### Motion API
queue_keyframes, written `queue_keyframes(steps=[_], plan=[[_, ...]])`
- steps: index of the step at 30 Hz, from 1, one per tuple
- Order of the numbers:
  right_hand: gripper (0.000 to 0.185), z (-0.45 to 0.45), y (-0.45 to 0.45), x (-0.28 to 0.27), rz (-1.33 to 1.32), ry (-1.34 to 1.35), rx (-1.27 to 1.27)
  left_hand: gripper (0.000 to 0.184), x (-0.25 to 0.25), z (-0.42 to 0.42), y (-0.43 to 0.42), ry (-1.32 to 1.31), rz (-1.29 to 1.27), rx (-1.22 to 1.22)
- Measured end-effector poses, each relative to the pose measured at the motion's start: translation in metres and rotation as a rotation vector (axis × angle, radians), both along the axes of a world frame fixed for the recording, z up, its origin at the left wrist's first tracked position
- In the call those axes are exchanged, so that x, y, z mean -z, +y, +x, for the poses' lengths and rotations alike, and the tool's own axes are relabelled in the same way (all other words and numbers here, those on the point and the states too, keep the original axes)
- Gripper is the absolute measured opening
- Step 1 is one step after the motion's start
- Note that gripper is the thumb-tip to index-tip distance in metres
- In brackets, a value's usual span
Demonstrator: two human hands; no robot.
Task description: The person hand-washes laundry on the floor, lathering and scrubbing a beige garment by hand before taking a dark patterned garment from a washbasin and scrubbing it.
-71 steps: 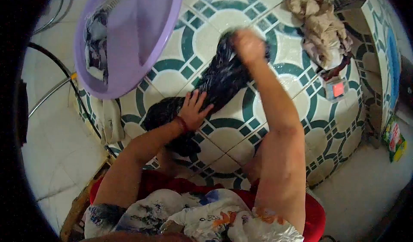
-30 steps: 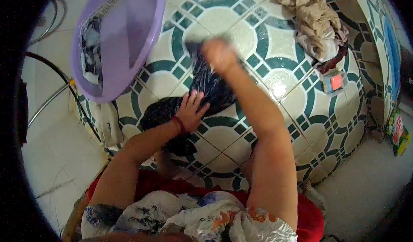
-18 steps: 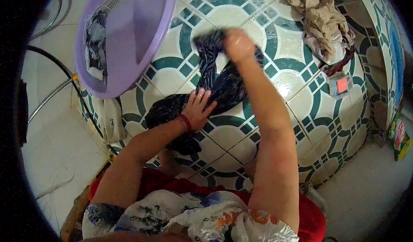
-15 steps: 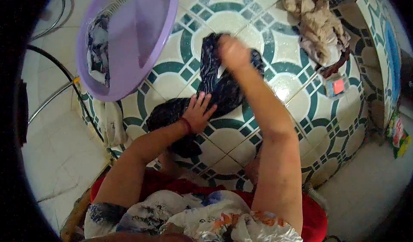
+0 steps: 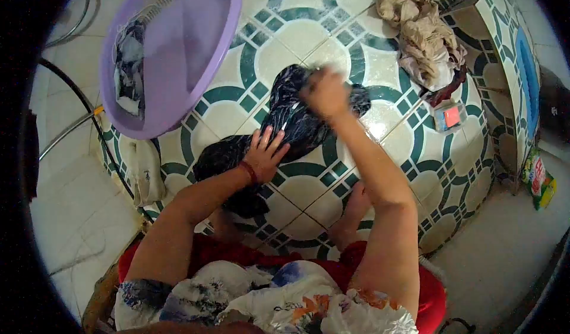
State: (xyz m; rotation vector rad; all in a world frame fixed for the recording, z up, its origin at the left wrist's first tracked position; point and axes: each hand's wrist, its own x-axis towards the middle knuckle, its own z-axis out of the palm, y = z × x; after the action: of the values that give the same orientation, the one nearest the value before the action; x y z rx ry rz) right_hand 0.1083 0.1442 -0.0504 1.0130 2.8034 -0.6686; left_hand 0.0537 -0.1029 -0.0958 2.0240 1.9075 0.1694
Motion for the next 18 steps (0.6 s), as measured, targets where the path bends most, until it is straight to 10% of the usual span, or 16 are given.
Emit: queue_keyframes(steps=[3,4,5,7,13,18], plan=[[0.026,0.009,-0.083,0.028,-0.089,0.131,-0.312,0.052,0.015,0.005,-0.003,0.057,-0.33,0.073],[0.026,0.012,-0.087,0.038,-0.114,0.144,-0.522,0.053,0.006,0.003,0.004,-0.327,-0.532,-0.14],[0.025,0.005,-0.066,0.058,0.054,-0.026,-0.594,0.054,0.004,0.002,-0.001,-0.196,-0.316,-0.035],[0.016,-0.008,0.007,0.074,0.243,0.202,-0.019,0.053,-0.011,0.002,0.008,-0.037,-0.159,-0.071],[0.027,-0.032,0.154,-0.021,0.367,0.178,0.436,0.058,-0.006,0.012,0.042,-0.045,0.019,-0.188],[0.027,-0.034,0.157,-0.046,0.297,0.363,0.041,0.058,-0.023,-0.001,0.035,-0.173,0.104,-0.192]])
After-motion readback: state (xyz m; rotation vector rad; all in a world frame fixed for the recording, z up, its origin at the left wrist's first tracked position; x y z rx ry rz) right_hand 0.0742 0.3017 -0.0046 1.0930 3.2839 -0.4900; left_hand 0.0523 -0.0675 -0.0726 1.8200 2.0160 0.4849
